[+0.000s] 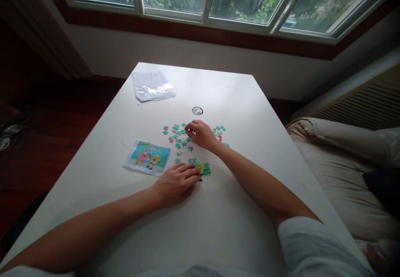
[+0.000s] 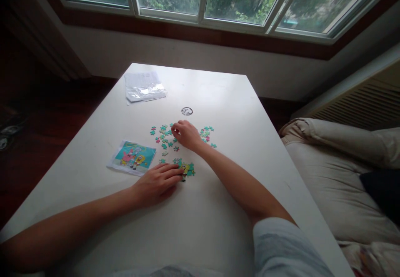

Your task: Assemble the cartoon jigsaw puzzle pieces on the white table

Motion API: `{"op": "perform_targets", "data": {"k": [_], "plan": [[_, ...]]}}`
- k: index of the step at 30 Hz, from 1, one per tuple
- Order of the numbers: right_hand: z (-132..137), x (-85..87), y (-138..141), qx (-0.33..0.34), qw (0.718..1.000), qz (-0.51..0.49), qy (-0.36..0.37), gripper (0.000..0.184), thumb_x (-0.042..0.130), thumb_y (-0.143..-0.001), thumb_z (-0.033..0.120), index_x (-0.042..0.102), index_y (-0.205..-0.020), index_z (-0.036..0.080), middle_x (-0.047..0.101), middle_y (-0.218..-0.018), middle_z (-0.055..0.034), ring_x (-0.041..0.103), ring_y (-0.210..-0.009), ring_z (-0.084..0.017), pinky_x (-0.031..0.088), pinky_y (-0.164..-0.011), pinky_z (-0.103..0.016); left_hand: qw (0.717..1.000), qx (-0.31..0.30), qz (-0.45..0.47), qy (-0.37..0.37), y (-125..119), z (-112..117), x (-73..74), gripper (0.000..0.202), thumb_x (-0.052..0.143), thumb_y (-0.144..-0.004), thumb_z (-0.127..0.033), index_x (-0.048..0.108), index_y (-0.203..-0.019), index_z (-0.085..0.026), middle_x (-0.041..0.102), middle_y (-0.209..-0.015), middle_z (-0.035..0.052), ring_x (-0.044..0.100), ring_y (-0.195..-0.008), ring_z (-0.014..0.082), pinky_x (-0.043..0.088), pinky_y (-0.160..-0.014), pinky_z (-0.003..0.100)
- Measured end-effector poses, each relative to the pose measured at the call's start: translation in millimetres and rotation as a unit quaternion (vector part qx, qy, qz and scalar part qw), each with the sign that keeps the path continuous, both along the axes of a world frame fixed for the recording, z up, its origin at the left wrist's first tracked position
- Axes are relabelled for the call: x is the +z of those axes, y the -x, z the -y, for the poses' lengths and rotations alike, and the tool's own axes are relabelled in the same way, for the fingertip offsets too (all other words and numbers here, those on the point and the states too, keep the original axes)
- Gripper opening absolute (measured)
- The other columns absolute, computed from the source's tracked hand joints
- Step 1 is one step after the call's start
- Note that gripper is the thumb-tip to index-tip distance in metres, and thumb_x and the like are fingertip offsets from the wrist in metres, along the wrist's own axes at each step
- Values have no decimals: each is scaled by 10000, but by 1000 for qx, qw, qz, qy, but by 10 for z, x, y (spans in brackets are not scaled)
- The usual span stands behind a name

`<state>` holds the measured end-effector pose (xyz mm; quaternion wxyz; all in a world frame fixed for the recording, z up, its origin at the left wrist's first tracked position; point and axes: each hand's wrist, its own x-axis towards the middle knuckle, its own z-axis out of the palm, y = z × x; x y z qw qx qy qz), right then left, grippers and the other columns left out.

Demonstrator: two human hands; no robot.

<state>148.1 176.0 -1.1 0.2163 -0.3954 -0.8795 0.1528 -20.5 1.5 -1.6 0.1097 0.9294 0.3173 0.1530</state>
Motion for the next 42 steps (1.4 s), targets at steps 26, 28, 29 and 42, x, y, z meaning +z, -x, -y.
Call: {"op": "perform_targets", "data": {"k": [26, 28, 29, 42], "plan": [[-385, -72, 558, -25, 998, 62, -12, 80, 648, -872, 189, 696, -934, 174, 669, -966, -85, 551, -921, -215, 389, -838, -312, 1000, -5, 2, 2, 13, -17, 19, 293, 508, -978, -224, 632, -1242, -198, 619, -1416, 70, 547, -1316, 246, 419, -1122, 432], [-340, -55, 541, -18, 999, 40, -4, 87, 624, -865, 151, 689, -920, 171, 680, -907, -61, 560, -853, -188, 384, -799, -292, 1000, -5, 3, 3, 12, -17, 22, 293, 507, -979, -226, 634, -1242, -199, 622, -1410, 79, 554, -1309, 244, 426, -1115, 432], [-313, -44, 521, -14, 1000, 23, 2, 96, 615, -868, 147, 688, -926, 170, 681, -885, -50, 562, -824, -176, 383, -781, -283, 1000, -6, 4, 2, 12, -18, 21, 293, 506, -981, -229, 635, -1242, -199, 624, -1407, 84, 556, -1307, 243, 430, -1111, 432], [207, 160, -214, 158, 954, -134, 219, 173, 593, -924, 230, 749, -960, 164, 665, -939, -51, 622, -747, -117, 489, -690, -240, 1000, -11, 8, 7, 6, -11, 22, 294, 495, -987, -225, 635, -1245, -201, 631, -1394, 79, 557, -1303, 251, 430, -1115, 445]]}}
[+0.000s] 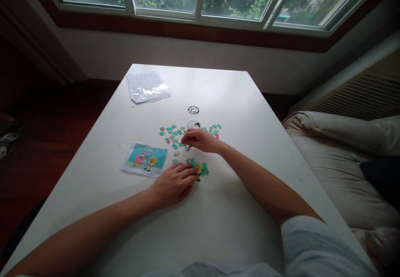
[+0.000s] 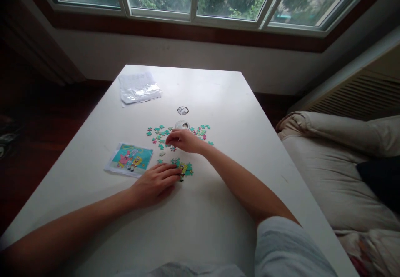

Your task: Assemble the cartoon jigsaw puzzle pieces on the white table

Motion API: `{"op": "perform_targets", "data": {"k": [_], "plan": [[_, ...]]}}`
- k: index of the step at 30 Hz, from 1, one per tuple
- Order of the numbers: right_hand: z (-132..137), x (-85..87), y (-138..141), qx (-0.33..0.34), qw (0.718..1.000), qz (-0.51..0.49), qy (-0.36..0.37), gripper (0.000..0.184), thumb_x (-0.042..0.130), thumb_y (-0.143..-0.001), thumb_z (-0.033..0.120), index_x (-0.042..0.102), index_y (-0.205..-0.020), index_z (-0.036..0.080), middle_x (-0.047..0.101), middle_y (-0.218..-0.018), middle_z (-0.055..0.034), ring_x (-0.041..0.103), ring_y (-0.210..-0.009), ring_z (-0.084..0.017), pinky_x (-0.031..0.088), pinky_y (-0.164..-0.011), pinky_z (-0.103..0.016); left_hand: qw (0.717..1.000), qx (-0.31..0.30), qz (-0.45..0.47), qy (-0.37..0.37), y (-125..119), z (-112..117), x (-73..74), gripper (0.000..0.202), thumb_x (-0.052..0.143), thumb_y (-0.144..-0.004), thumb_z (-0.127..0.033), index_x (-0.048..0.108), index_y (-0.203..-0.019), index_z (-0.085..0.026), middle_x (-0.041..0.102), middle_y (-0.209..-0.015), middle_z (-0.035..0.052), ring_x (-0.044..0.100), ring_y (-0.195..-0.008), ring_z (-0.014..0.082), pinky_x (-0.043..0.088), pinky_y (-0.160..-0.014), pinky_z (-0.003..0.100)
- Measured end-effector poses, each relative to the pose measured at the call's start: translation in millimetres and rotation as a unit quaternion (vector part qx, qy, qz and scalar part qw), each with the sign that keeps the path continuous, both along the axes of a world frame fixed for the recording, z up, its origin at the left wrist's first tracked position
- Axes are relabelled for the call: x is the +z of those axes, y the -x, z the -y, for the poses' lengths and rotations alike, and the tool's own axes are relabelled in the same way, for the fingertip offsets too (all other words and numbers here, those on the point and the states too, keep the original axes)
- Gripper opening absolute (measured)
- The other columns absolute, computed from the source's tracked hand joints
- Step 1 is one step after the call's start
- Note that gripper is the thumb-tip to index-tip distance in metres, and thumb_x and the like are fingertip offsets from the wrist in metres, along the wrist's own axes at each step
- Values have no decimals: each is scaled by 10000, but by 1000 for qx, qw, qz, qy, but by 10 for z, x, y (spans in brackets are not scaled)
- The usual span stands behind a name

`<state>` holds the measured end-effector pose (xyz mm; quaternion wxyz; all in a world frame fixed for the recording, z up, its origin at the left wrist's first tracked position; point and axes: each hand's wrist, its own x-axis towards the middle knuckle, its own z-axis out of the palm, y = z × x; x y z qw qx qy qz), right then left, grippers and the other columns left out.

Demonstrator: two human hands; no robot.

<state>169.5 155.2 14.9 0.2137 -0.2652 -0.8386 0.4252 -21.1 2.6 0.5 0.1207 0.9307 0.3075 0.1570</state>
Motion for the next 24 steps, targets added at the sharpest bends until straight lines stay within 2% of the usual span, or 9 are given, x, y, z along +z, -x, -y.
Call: {"op": "perform_targets", "data": {"k": [2, 4, 9, 16, 20, 24], "plan": [[46, -34, -112, 12, 996, 8, 90, 194, 576, -918, 248, 735, -978, 154, 661, -920, -54, 633, -700, -121, 496, -604, -234, 1000, -2, -2, 1, -26, 1, 1, 289, 486, -994, -234, 637, -1238, -201, 629, -1399, 74, 556, -1300, 253, 431, -1111, 445], [61, -83, -189, 17, 987, 21, 161, 226, 582, -904, 258, 715, -1058, 159, 662, -805, -21, 614, -626, -117, 511, -583, -240, 1000, -6, -5, 2, -56, 2, 4, 287, 482, -997, -243, 638, -1233, -197, 625, -1404, 72, 553, -1300, 253, 428, -1112, 442], [37, -176, -226, 26, 975, 12, 221, 287, 639, -838, 254, 675, -1106, 158, 690, -778, -13, 649, -673, -134, 518, -580, -231, 1000, -16, -16, 2, -67, 0, 13, 311, 507, -983, -247, 629, -1265, -199, 612, -1417, 90, 542, -1317, 250, 406, -1138, 448], [73, -186, -210, 23, 977, 36, 208, 255, 659, -840, 300, 694, -1046, 155, 711, -790, -20, 650, -681, -138, 509, -606, -236, 999, -33, -23, 13, 10, -24, 4, 353, 520, -979, -257, 602, -1319, -211, 590, -1450, 73, 511, -1361, 249, 372, -1176, 444], [109, -153, -223, 30, 991, 42, 120, 216, 659, -842, 264, 734, -1016, 160, 730, -867, -30, 645, -766, -144, 496, -714, -248, 999, -33, -22, 16, 11, -27, 4, 350, 497, -993, -262, 599, -1324, -212, 585, -1457, 72, 510, -1363, 254, 372, -1175, 447], [130, -139, -231, 35, 995, 69, 59, 204, 641, -851, 240, 753, -1004, 165, 730, -858, -28, 628, -759, -145, 464, -701, -242, 999, -39, -27, 16, 13, -23, 6, 370, 506, -988, -264, 583, -1345, -207, 572, -1471, 72, 502, -1367, 265, 364, -1178, 460]]}}
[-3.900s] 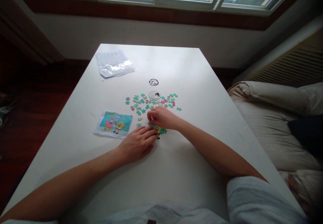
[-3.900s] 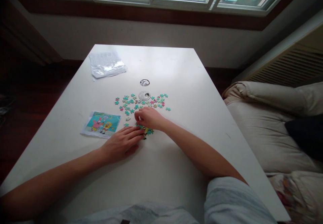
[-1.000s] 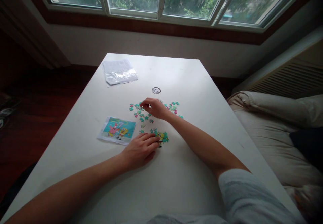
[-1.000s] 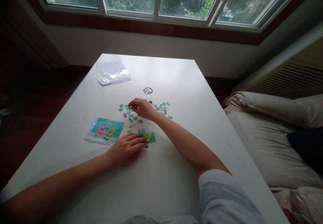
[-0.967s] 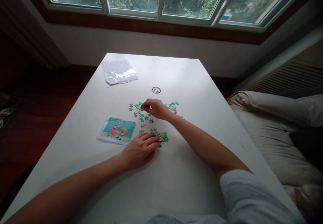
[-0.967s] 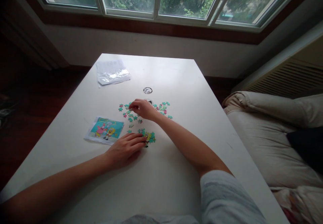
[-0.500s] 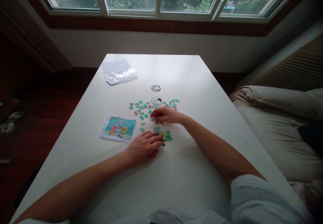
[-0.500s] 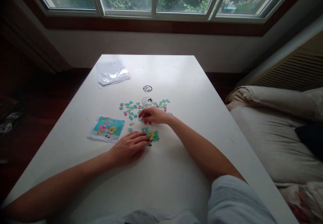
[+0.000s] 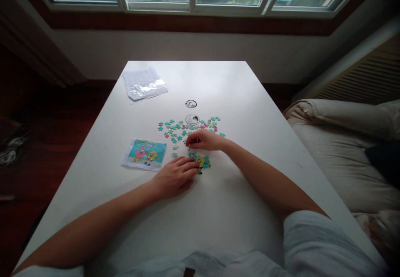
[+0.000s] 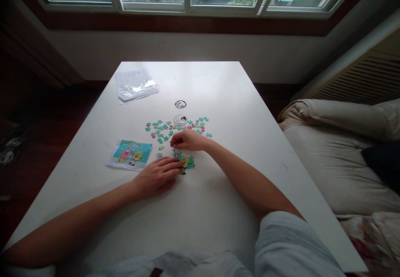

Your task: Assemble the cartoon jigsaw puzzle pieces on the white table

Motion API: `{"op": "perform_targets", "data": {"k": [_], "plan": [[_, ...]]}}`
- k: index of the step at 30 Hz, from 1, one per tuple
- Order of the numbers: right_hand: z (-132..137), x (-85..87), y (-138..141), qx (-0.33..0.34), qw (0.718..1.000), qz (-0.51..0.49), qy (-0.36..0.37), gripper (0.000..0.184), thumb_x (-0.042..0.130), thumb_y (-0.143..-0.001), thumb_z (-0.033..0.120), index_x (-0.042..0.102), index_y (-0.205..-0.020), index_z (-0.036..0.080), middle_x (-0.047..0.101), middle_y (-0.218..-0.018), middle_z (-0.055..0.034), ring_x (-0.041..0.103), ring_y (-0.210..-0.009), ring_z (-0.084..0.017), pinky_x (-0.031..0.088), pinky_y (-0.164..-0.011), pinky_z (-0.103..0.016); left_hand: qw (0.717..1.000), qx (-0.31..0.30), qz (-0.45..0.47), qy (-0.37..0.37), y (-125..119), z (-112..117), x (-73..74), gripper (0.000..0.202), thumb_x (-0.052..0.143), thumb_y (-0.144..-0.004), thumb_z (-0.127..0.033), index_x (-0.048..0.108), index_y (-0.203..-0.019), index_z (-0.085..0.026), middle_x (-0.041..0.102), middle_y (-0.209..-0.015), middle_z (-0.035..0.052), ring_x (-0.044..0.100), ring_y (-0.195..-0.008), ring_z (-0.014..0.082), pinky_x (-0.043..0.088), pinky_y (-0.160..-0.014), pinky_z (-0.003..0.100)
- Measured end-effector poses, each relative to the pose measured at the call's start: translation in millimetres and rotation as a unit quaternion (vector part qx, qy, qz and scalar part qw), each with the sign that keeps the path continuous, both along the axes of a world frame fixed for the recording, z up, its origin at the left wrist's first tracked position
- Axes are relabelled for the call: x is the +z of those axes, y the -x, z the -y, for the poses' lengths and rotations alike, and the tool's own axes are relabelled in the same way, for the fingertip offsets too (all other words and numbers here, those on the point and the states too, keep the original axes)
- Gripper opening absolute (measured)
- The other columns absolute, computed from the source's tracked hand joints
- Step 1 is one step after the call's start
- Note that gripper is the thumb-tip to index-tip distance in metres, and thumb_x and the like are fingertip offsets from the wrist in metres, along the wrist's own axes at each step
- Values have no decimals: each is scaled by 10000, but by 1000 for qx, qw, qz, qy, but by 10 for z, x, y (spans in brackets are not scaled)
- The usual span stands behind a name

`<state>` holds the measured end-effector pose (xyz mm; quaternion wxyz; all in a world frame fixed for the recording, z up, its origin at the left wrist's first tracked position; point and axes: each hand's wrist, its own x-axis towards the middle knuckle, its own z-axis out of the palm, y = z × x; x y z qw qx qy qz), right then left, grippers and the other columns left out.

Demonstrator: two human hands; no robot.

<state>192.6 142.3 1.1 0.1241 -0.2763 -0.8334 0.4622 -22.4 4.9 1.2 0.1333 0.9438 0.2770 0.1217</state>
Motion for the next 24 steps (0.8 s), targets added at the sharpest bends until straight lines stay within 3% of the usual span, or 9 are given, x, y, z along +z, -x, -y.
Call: {"op": "perform_targets", "data": {"k": [14, 24], "plan": [[89, 140, 53, 11, 991, 51, -124, 139, 622, -841, 147, 739, -915, 155, 652, -838, -21, 552, -724, -118, 383, -671, -221, 1000, -1, -3, 1, 15, 2, 7, 371, 517, -981, -256, 583, -1342, -203, 572, -1472, 64, 495, -1371, 262, 365, -1181, 459], [130, 158, 73, 8, 990, 40, -131, 139, 629, -820, 105, 715, -920, 150, 614, -817, -9, 513, -699, -107, 359, -658, -217, 1000, -3, -4, 1, 15, -11, 23, 357, 497, -994, -265, 590, -1333, -204, 576, -1468, 64, 502, -1363, 266, 366, -1172, 453]]}}
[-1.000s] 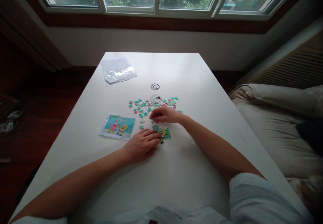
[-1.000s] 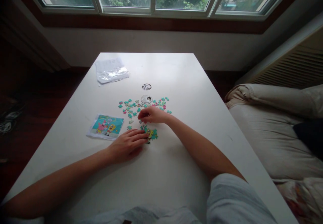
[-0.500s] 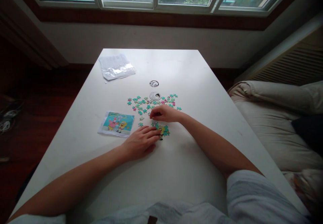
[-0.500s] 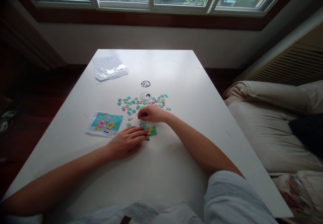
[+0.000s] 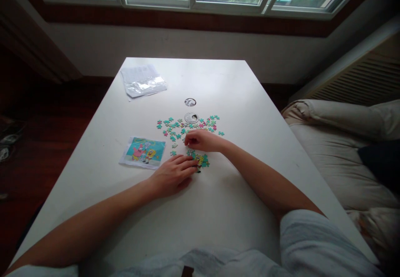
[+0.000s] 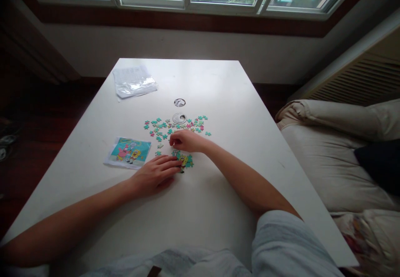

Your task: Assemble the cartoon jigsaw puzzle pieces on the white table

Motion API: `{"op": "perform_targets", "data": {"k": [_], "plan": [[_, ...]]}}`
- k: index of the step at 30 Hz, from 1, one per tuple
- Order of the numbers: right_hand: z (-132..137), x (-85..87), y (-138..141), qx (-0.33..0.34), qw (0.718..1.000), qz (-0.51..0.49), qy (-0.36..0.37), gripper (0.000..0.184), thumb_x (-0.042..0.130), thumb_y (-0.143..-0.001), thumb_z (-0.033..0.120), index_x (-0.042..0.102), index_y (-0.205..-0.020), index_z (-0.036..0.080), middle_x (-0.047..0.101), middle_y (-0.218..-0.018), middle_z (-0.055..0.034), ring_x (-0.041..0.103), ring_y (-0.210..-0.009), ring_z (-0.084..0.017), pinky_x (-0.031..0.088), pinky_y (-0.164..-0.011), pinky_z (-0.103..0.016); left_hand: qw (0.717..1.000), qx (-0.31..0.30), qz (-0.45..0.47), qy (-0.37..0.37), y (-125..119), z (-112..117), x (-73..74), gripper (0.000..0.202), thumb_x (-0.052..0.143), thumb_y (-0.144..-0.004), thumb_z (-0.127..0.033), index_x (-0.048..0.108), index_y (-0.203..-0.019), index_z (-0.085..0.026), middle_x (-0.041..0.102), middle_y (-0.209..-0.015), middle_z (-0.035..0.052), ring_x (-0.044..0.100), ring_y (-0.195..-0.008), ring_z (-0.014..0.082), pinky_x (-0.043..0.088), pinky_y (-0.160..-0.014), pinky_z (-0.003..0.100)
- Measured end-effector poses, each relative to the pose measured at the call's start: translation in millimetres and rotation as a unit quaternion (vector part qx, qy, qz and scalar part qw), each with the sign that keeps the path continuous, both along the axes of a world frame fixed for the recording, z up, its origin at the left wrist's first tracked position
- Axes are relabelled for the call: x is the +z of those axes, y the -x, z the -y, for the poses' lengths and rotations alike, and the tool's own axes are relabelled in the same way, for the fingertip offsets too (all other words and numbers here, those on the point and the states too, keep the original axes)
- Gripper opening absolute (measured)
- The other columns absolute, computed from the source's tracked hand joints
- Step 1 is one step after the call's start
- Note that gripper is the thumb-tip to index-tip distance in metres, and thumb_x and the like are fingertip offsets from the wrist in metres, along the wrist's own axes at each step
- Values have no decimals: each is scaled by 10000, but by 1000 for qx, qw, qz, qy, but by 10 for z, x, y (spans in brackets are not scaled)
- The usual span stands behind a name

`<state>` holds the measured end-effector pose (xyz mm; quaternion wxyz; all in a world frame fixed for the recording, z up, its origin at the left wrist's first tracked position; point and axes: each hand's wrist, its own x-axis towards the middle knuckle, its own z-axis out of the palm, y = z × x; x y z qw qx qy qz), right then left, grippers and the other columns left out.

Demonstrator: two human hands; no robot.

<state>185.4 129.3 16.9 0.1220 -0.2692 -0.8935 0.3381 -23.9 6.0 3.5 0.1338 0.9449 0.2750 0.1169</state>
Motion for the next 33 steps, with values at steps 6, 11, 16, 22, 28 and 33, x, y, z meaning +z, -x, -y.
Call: {"op": "perform_targets", "data": {"k": [6, 11, 16, 22, 28, 33], "plan": [[17, 14, 12, -5, 1000, 21, -13, 124, 638, -830, 111, 713, -917, 158, 610, -846, -19, 514, -714, -110, 358, -659, -219, 1000, 0, 4, -2, 1, 1, -15, 355, 500, -997, -273, 592, -1333, -203, 578, -1465, 67, 503, -1360, 262, 364, -1173, 454], [28, 8, 14, 9, 999, 28, -33, 139, 661, -827, 116, 702, -953, 161, 574, -883, -33, 511, -796, -133, 363, -714, -232, 1000, -1, 7, 0, 1, -1, -15, 370, 505, -995, -271, 588, -1350, -209, 580, -1461, 73, 501, -1361, 257, 356, -1181, 450], [28, 31, 9, 5, 998, 49, -46, 107, 675, -835, 158, 684, -941, 170, 575, -894, -33, 510, -817, -144, 352, -726, -240, 1000, 0, 8, 4, 3, 6, -8, 371, 506, -989, -252, 586, -1349, -211, 580, -1462, 63, 512, -1351, 250, 358, -1183, 448], [47, 77, 40, -8, 994, 90, -55, 40, 680, -843, 190, 671, -881, 178, 611, -872, -35, 519, -798, -148, 323, -686, -243, 1000, 1, 4, 7, 1, 4, 6, 361, 501, -993, -254, 589, -1340, -211, 583, -1458, 67, 527, -1336, 251, 365, -1180, 450], [23, 73, 69, -16, 993, 108, -39, 54, 694, -839, 226, 668, -831, 179, 648, -832, -24, 517, -753, -138, 288, -620, -242, 1000, 4, 13, 12, -8, -5, 42, 326, 485, -998, -233, 615, -1296, -211, 618, -1411, 68, 540, -1318, 240, 407, -1147, 430], [26, 97, 68, -15, 994, 104, -39, 54, 686, -833, 217, 664, -816, 171, 648, -813, -22, 512, -741, -133, 280, -617, -239, 1000, 2, 16, 3, -11, 2, 31, 315, 483, -998, -232, 617, -1282, -203, 621, -1410, 63, 537, -1315, 249, 415, -1139, 435]]}}
